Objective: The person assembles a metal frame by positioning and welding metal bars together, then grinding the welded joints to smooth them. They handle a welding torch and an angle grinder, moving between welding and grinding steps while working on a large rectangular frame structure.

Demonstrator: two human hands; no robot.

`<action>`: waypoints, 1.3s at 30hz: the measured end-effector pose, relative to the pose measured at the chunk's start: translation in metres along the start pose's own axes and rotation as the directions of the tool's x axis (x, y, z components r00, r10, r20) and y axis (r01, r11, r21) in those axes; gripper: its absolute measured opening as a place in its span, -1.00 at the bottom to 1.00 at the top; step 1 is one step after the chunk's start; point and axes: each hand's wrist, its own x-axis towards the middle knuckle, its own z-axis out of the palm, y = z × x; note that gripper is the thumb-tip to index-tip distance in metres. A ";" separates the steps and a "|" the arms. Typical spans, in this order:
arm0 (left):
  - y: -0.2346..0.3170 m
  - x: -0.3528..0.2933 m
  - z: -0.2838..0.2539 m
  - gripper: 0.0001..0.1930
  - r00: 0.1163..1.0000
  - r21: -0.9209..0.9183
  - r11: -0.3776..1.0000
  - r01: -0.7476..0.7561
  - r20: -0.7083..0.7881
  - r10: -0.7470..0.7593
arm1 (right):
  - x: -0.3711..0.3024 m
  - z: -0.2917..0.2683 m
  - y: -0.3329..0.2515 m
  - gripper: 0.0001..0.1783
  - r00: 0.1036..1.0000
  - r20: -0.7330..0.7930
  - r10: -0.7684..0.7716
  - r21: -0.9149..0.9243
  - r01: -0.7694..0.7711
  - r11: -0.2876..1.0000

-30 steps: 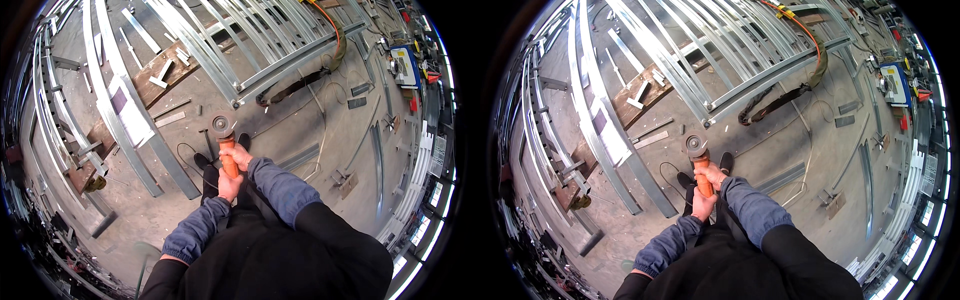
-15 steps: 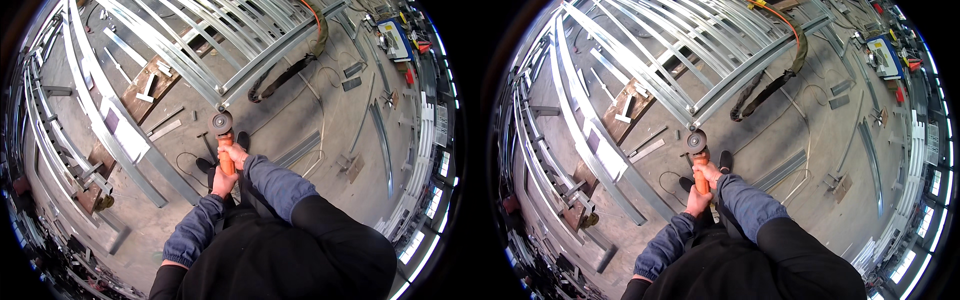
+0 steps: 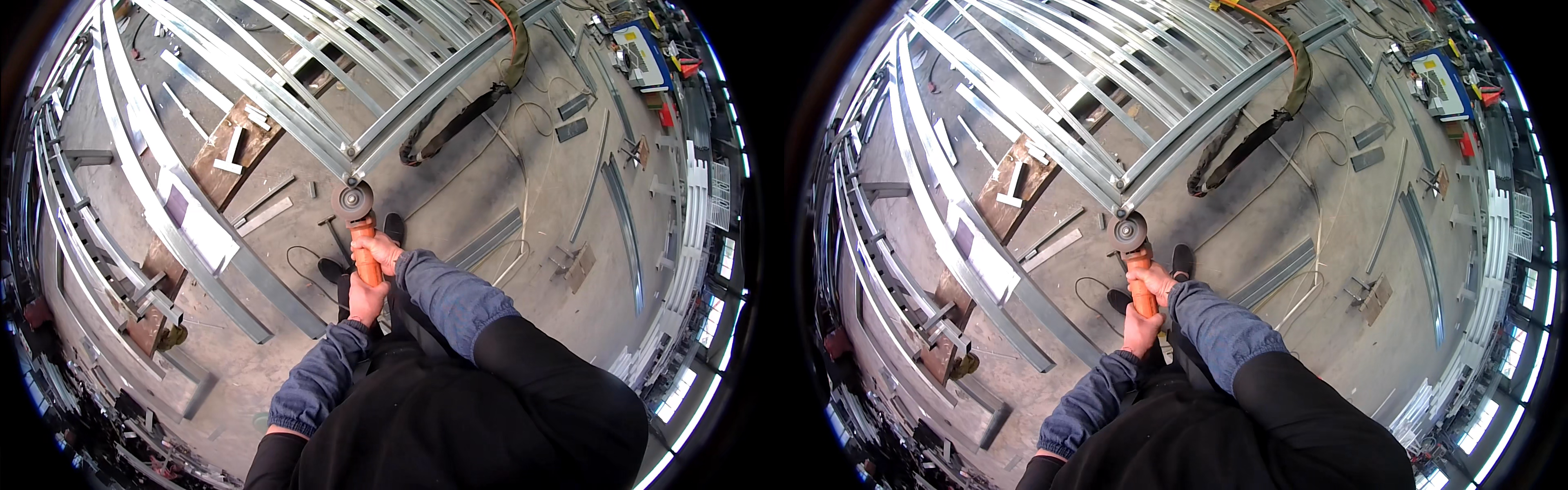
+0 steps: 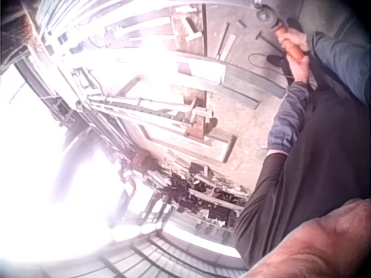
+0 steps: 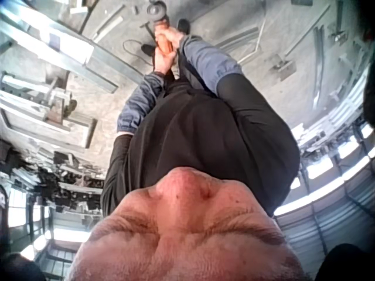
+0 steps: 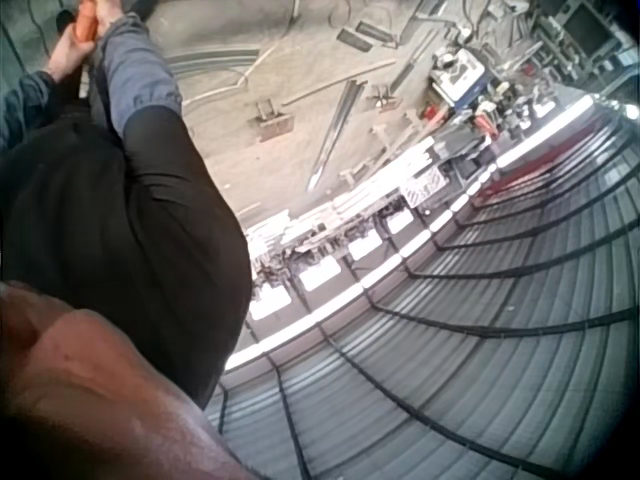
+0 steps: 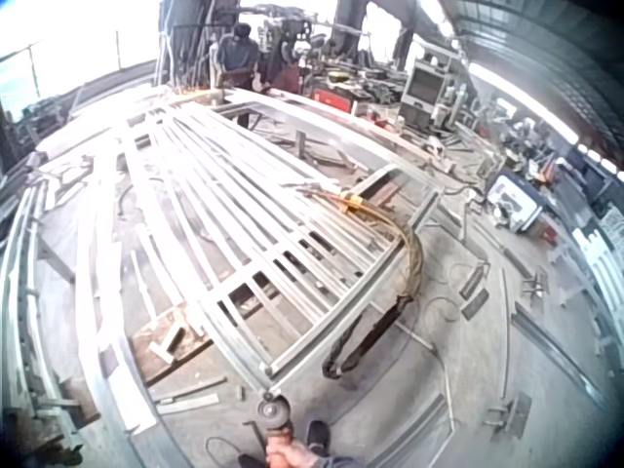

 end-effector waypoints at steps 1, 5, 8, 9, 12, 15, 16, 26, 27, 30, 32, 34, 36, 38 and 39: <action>0.002 -0.001 0.000 -0.39 1.000 -0.001 1.000 0.020 0.005 -0.020 | 0.000 -0.001 0.001 -0.56 1.000 0.003 0.000 0.003 0.000 1.000; -0.002 -0.001 0.002 -0.39 0.999 -0.048 0.998 0.041 0.015 -0.040 | -0.002 0.001 -0.002 -0.56 1.000 0.004 0.007 0.007 -0.007 1.000; -0.001 -0.002 0.003 -0.39 0.999 -0.028 0.999 0.036 0.013 -0.036 | -0.003 0.000 -0.003 -0.56 1.000 -0.007 0.007 0.004 -0.006 1.000; 0.000 -0.002 0.003 -0.38 0.999 -0.029 0.999 0.031 0.014 -0.031 | -0.004 0.000 -0.003 -0.56 1.000 -0.007 0.005 0.005 -0.005 1.000; 0.003 -0.003 0.004 -0.37 0.999 -0.027 0.999 0.034 0.021 -0.034 | -0.004 -0.002 -0.005 -0.58 1.000 0.009 0.020 -0.003 -0.020 1.000; 0.001 -0.003 0.005 -0.36 0.997 -0.004 0.997 0.073 0.031 -0.073 | -0.004 -0.004 -0.002 -0.61 1.000 0.005 0.028 -0.023 -0.027 0.999; 0.000 -0.005 0.007 -0.36 0.996 0.007 0.996 0.088 0.028 -0.088 | -0.005 -0.004 -0.001 -0.62 1.000 -0.001 0.027 -0.031 -0.027 0.999; 0.003 -0.008 0.011 -0.35 0.997 -0.008 0.997 0.081 0.007 -0.081 | -0.005 -0.007 0.000 -0.59 1.000 -0.006 0.008 -0.032 -0.008 0.999; 0.005 -0.010 0.010 -0.35 0.997 -0.016 0.997 0.071 0.013 -0.071 | -0.005 -0.008 0.001 -0.59 1.000 -0.008 0.008 -0.032 -0.009 0.999; 0.007 -0.012 0.010 -0.35 0.998 -0.024 0.998 0.059 0.017 -0.059 | -0.005 -0.009 0.002 -0.58 1.000 -0.001 -0.005 -0.042 0.005 0.999; 0.005 -0.011 0.011 -0.35 0.997 0.001 0.997 0.075 0.003 -0.075 | -0.004 -0.010 0.003 -0.58 1.000 0.002 -0.010 -0.053 0.010 0.999; 0.002 -0.010 0.013 -0.40 0.999 0.007 0.999 0.031 -0.022 -0.031 | -0.002 -0.010 0.004 -0.58 1.000 -0.001 -0.004 -0.065 0.004 0.998; 0.005 -0.011 0.012 -0.41 0.999 -0.002 1.000 0.013 -0.033 -0.013 | -0.001 -0.011 0.005 -0.57 1.000 0.014 -0.002 -0.062 0.003 0.998; 0.006 -0.011 0.011 -0.40 1.000 -0.027 0.999 0.020 -0.021 -0.020 | -0.001 -0.012 0.004 -0.57 1.000 0.020 -0.005 -0.061 0.007 0.998; 0.007 -0.011 0.011 -0.39 1.000 -0.009 1.000 0.021 -0.014 -0.021 | -0.001 -0.013 0.004 -0.57 1.000 0.019 -0.011 -0.062 0.012 0.998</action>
